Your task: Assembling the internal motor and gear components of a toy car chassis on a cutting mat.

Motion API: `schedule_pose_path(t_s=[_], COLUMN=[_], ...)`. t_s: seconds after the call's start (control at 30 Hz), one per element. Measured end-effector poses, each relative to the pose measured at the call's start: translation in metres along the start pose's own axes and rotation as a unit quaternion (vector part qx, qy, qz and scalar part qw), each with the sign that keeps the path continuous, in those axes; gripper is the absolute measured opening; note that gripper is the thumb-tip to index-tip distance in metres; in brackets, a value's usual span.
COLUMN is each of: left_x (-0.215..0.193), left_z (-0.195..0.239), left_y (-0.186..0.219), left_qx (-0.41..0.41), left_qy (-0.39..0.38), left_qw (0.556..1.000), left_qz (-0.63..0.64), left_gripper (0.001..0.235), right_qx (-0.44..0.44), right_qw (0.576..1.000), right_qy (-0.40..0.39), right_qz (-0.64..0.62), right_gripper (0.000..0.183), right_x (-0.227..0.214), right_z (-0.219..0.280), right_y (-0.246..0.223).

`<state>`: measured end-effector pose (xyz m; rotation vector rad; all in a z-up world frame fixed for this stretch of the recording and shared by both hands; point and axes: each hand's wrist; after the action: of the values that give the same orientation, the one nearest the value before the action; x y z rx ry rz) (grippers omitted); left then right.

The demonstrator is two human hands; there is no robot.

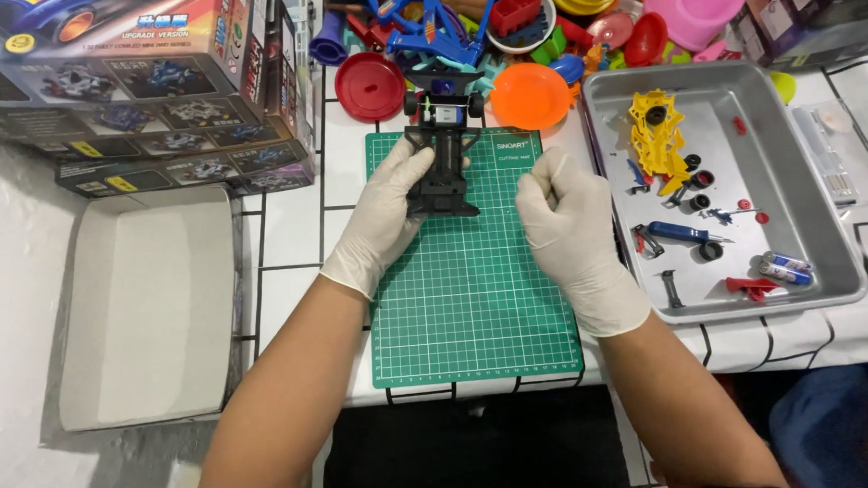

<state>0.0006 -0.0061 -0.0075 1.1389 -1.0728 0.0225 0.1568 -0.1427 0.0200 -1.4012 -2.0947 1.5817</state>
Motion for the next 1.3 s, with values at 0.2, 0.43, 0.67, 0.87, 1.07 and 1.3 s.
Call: schedule_pose_path(t_s=[0.2, 0.43, 0.67, 0.87, 1.07, 1.3], left_x=[0.002, 0.022, 0.022, 0.023, 0.023, 0.024], left_z=[-0.005, 0.003, 0.003, 0.002, 0.002, 0.003], left_y=[0.005, 0.026, 0.026, 0.026, 0.026, 0.028], left_qx=[0.003, -0.063, -0.054, -0.057, -0.055, -0.034], left_qy=[0.006, 0.05, 0.05, 0.056, 0.071, 0.061], left_qw=[1.0, 0.994, 0.994, 0.993, 0.993, 0.994], left_qz=[-0.031, -0.076, -0.082, -0.091, -0.082, -0.082], left_gripper=[0.04, 0.039, 0.04, 0.042, 0.042, 0.038], right_qx=[0.096, 0.163, 0.146, 0.083, 0.07, -0.042], right_qw=[0.989, 0.937, 0.908, 0.896, 0.926, 0.99], right_qy=[-0.061, -0.053, -0.102, -0.088, -0.066, -0.107], right_qz=[0.093, 0.306, 0.38, 0.427, 0.366, 0.077], right_gripper=[0.015, 0.012, 0.041, 0.037, 0.035, 0.045], right_x=[-0.075, -0.124, -0.112, -0.102, -0.104, -0.084], right_z=[-0.041, -0.105, -0.126, -0.129, -0.12, -0.079], right_y=[-0.018, 0.048, 0.096, 0.13, 0.083, -0.026])
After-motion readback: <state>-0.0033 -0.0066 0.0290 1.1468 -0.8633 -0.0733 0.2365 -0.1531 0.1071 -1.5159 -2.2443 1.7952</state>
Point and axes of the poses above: each hand's wrist, its own z-axis away from the middle knuckle, its own x-axis out of the palm, y = z × x, and after that the axes turned 5 degrees about y, right-handed
